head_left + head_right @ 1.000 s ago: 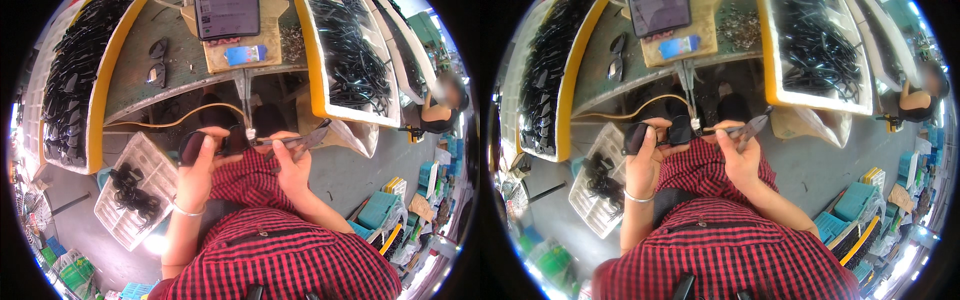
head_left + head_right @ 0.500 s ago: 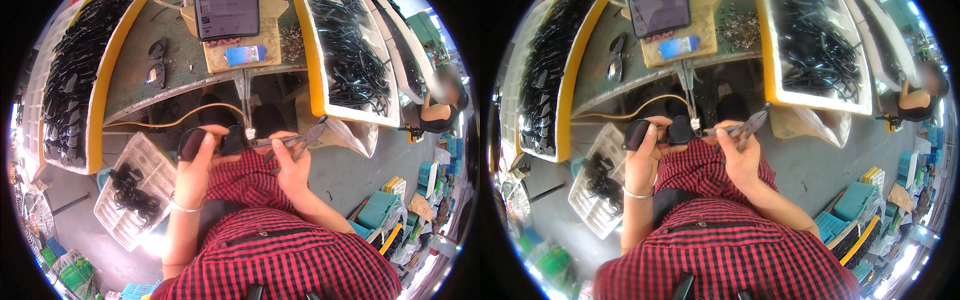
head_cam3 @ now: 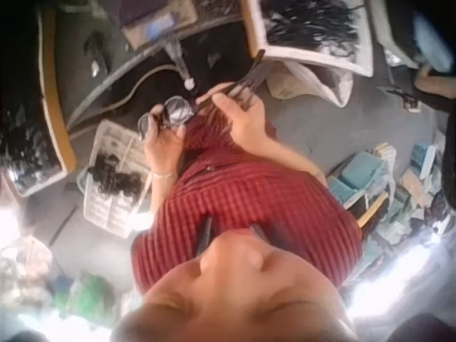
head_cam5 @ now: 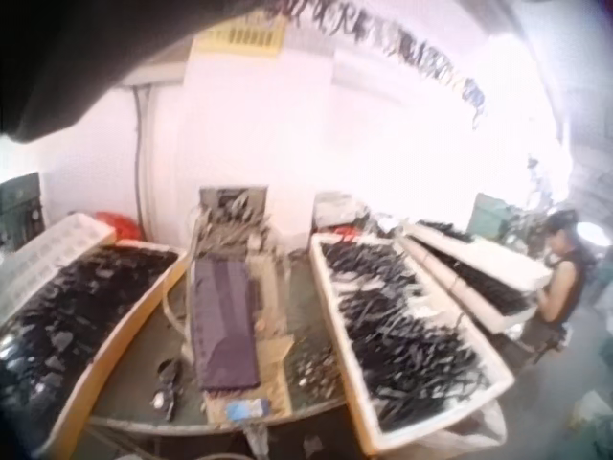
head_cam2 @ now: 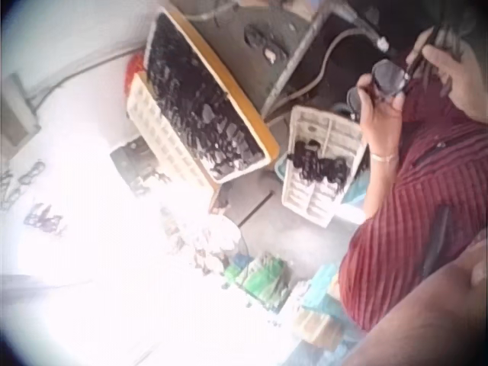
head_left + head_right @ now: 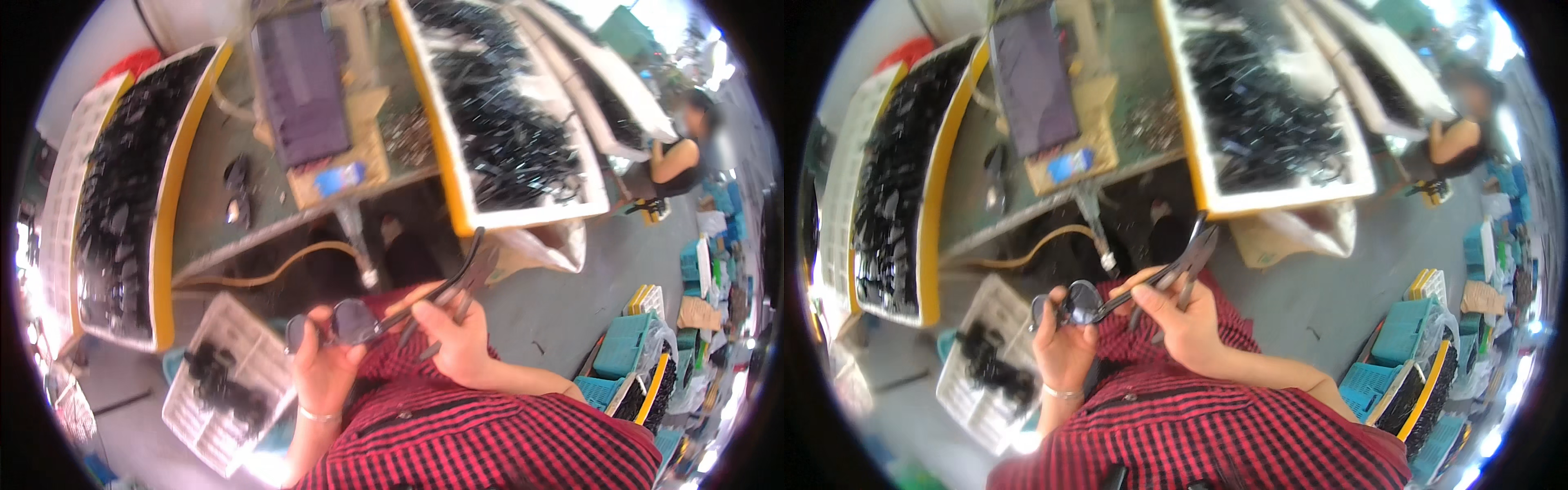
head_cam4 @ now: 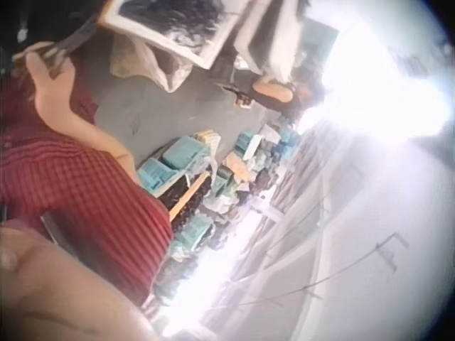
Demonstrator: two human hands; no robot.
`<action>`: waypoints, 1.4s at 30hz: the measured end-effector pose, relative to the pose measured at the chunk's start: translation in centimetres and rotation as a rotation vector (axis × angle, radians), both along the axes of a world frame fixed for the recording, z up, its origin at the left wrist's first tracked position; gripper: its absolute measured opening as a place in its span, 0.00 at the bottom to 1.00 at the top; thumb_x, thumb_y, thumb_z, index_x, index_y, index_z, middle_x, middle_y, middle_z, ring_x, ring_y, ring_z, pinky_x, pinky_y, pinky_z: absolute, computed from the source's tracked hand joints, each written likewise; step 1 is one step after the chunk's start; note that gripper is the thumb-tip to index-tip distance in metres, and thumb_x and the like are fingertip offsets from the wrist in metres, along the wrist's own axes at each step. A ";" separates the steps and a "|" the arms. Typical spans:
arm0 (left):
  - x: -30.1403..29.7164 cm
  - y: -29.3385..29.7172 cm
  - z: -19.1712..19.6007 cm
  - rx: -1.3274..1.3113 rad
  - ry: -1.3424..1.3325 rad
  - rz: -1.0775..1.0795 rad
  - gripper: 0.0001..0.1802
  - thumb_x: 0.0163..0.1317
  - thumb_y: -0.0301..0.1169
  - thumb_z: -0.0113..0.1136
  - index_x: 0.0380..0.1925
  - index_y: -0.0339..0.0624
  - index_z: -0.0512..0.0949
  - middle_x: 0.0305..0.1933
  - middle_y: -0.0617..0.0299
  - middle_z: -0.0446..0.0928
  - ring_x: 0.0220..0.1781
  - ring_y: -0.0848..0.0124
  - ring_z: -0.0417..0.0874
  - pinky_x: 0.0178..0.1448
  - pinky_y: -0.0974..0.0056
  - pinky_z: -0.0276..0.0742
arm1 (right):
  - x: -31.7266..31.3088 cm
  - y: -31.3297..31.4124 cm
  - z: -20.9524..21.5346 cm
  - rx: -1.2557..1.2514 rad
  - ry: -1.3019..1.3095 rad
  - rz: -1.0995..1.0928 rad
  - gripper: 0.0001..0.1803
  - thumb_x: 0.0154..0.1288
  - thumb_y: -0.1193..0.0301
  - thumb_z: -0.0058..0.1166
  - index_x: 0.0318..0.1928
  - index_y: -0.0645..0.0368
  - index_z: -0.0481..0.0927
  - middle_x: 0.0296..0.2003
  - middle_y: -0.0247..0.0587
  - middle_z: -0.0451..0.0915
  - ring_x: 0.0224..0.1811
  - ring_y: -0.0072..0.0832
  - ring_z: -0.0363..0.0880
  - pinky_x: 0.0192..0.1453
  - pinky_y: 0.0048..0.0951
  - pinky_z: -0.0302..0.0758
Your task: The person assembles sunglasses at a workstation. They pick up frames and arms, use pliers to attach parts, and place finished units into a tray. The process is repeated for multiple pairs.
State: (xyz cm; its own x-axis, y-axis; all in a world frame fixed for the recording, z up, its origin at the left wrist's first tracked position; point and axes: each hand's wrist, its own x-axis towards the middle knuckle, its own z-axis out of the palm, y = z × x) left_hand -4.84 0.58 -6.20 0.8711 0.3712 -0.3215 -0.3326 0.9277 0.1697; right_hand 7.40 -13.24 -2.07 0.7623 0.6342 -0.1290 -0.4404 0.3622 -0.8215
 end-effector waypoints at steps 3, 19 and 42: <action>1.1 -0.5 3.2 0.572 0.154 0.216 0.15 0.75 0.40 0.46 0.51 0.43 0.73 0.51 0.58 0.76 0.48 0.65 0.81 0.41 0.57 0.84 | 2.0 -0.4 2.8 0.063 -0.144 -0.005 0.09 0.73 0.75 0.50 0.48 0.68 0.77 0.43 0.47 0.84 0.41 0.29 0.83 0.47 0.29 0.80; 1.7 2.6 6.5 0.910 0.358 0.367 0.16 0.75 0.39 0.47 0.49 0.38 0.76 0.51 0.55 0.77 0.53 0.66 0.79 0.42 0.63 0.85 | 23.7 -16.1 6.1 -0.364 0.166 -0.434 0.16 0.73 0.71 0.43 0.52 0.73 0.68 0.50 0.61 0.78 0.51 0.49 0.82 0.51 0.47 0.82; 1.4 2.9 13.5 0.928 0.236 0.205 0.14 0.72 0.34 0.45 0.30 0.34 0.68 0.47 0.37 0.78 0.40 0.57 0.82 0.39 0.53 0.86 | 5.6 -1.4 11.6 -0.818 -1.921 0.159 0.27 0.42 0.68 0.67 0.49 0.52 0.81 0.34 0.33 0.75 0.37 0.33 0.74 0.42 0.36 0.69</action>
State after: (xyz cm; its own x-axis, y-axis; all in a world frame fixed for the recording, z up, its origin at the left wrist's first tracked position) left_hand -3.45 3.48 7.35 0.7127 0.7013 0.0169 -0.3363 0.3205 0.8855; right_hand 12.96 -14.65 9.51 0.2012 0.9132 0.3545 0.9794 -0.1819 -0.0874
